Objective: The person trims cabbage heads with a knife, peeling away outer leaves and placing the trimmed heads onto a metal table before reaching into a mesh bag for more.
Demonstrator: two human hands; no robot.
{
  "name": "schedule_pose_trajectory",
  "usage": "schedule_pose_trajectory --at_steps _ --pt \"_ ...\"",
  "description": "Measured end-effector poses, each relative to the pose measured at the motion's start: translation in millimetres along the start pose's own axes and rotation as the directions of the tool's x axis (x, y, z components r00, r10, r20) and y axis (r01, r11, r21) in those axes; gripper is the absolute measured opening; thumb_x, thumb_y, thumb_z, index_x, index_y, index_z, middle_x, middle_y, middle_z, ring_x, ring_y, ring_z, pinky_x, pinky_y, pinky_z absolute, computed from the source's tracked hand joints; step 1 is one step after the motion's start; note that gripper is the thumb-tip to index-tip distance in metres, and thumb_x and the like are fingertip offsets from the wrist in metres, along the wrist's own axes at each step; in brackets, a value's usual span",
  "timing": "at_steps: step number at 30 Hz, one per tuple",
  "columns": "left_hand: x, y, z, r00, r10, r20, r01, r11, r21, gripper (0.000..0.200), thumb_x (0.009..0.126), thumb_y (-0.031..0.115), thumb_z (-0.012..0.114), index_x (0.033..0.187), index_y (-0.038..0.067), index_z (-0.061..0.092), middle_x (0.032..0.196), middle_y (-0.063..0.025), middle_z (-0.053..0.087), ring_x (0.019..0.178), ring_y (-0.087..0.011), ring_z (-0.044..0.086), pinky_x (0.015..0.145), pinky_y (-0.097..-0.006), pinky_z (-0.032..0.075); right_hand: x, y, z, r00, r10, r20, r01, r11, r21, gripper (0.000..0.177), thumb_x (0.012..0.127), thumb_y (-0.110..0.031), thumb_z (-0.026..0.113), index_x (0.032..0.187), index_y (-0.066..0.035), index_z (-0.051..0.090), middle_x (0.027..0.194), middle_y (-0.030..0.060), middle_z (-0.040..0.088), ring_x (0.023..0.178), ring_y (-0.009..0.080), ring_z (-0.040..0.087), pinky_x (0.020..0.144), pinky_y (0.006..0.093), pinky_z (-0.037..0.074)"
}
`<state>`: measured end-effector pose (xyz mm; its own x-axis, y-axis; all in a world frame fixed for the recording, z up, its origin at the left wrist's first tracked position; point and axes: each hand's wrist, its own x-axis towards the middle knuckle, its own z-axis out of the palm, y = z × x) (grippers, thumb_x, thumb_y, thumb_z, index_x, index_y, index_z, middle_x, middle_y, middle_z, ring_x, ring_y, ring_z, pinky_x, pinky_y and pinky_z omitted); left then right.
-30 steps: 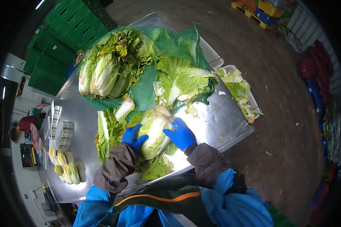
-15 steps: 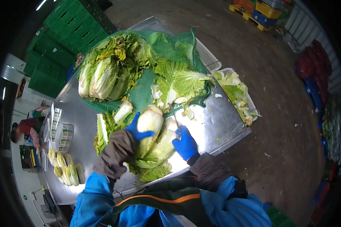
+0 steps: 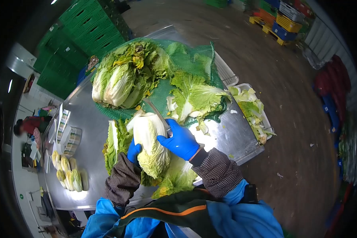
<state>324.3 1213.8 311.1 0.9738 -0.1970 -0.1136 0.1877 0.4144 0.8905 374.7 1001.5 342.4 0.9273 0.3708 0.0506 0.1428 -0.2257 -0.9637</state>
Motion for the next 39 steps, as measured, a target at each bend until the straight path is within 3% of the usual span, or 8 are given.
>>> schedule_pose_trajectory --at_steps 9,10,17,21,26,33,37,39 --pt "-39 9 -13 0.989 -0.127 -0.078 0.034 0.698 -0.715 0.075 0.09 0.062 0.035 0.146 0.013 0.027 0.145 -0.0134 0.036 0.129 -0.0335 0.04 0.108 -0.0498 0.032 -14 11 -3 0.972 0.199 0.127 -0.215 0.968 0.132 0.059 0.076 -0.035 0.073 0.12 -0.004 0.051 0.067 0.0104 0.057 0.061 0.0213 0.06 0.06 0.0321 0.048" --pt "-42 10 -18 0.994 -0.098 -0.057 0.025 0.68 -0.733 0.077 0.089 0.065 0.035 0.146 0.013 0.026 0.145 -0.0134 0.036 0.128 -0.0334 0.041 0.107 -0.0506 0.032 -12 1 -7 0.979 0.175 0.102 -0.152 0.969 -0.197 0.063 0.076 -0.041 0.075 0.121 -0.004 0.052 0.064 0.0067 0.055 0.057 0.0161 0.055 0.057 0.0309 0.046" --pt "-27 -3 -10 0.996 -0.087 -0.036 0.039 0.729 -0.684 0.073 0.092 0.061 0.033 0.144 0.009 0.029 0.142 -0.0153 0.04 0.124 -0.0313 0.046 0.102 -0.045 0.04 0 -28 15 0.915 0.272 0.298 -0.361 0.882 0.302 0.069 0.079 -0.043 0.073 0.125 0.001 0.046 0.07 0.0021 0.049 0.056 0.0122 0.049 0.056 0.0296 0.046" --pt "-33 -15 -46 0.991 -0.03 -0.131 0.065 0.96 0.273 0.083 0.086 0.058 0.052 0.14 -0.002 0.03 0.136 -0.0164 0.045 0.121 -0.0273 0.048 0.1 -0.0422 0.04 -11 12 35 0.995 -0.028 0.099 0.038 0.994 -0.1 0.064 0.076 -0.037 0.073 0.123 -0.002 0.047 0.079 0.0112 0.06 0.065 0.0227 0.06 0.062 0.0334 0.05" --pt "-35 -40 -37 0.939 0.226 -0.257 -0.115 0.916 0.384 0.055 0.087 0.028 0.06 0.129 -0.003 0.044 0.12 -0.0146 0.057 0.102 -0.0223 0.058 0.089 -0.0363 0.048 -16 6 41 0.997 0.044 0.065 -0.032 0.984 -0.177 0.053 0.074 -0.024 0.07 0.12 -0.004 0.051 0.085 0.0168 0.066 0.071 0.0247 0.066 0.063 0.0334 0.051" --pt "-50 -14 -15 0.984 -0.16 -0.085 0.082 0.812 -0.578 0.072 0.089 0.055 0.047 0.142 0.009 0.032 0.139 -0.0123 0.044 0.123 -0.0294 0.047 0.104 -0.044 0.039 -10 26 7 0.911 0.316 0.264 -0.409 0.765 0.497 0.025 0.085 -0.014 0.063 0.104 -0.001 0.053 0.066 0.003 0.054 0.042 0.0124 0.053 0.039 0.0244 0.042" --pt "-45 -1 -3 0.998 -0.049 0.03 0.055 0.646 -0.761 0.072 0.091 0.06 0.039 0.143 0.012 0.032 0.142 -0.01 0.041 0.126 -0.0284 0.044 0.106 -0.0439 0.037 -13 22 13 0.996 -0.089 -0.03 0.075 0.946 -0.317 0.058 0.079 -0.036 0.073 0.121 -0.002 0.052 0.079 0.0091 0.062 0.064 0.0159 0.061 0.059 0.0283 0.049" --pt "-38 -13 -14 0.989 0.066 0.131 0.063 0.616 -0.785 0.07 0.092 0.059 0.038 0.143 0.012 0.032 0.143 -0.0106 0.041 0.126 -0.0281 0.044 0.106 -0.0433 0.036 -16 -6 16 0.964 0.134 0.232 -0.135 0.991 -0.011 0.064 0.081 -0.039 0.071 0.13 -0.005 0.047 0.089 0.013 0.063 0.076 0.0151 0.062 0.066 0.0285 0.049"
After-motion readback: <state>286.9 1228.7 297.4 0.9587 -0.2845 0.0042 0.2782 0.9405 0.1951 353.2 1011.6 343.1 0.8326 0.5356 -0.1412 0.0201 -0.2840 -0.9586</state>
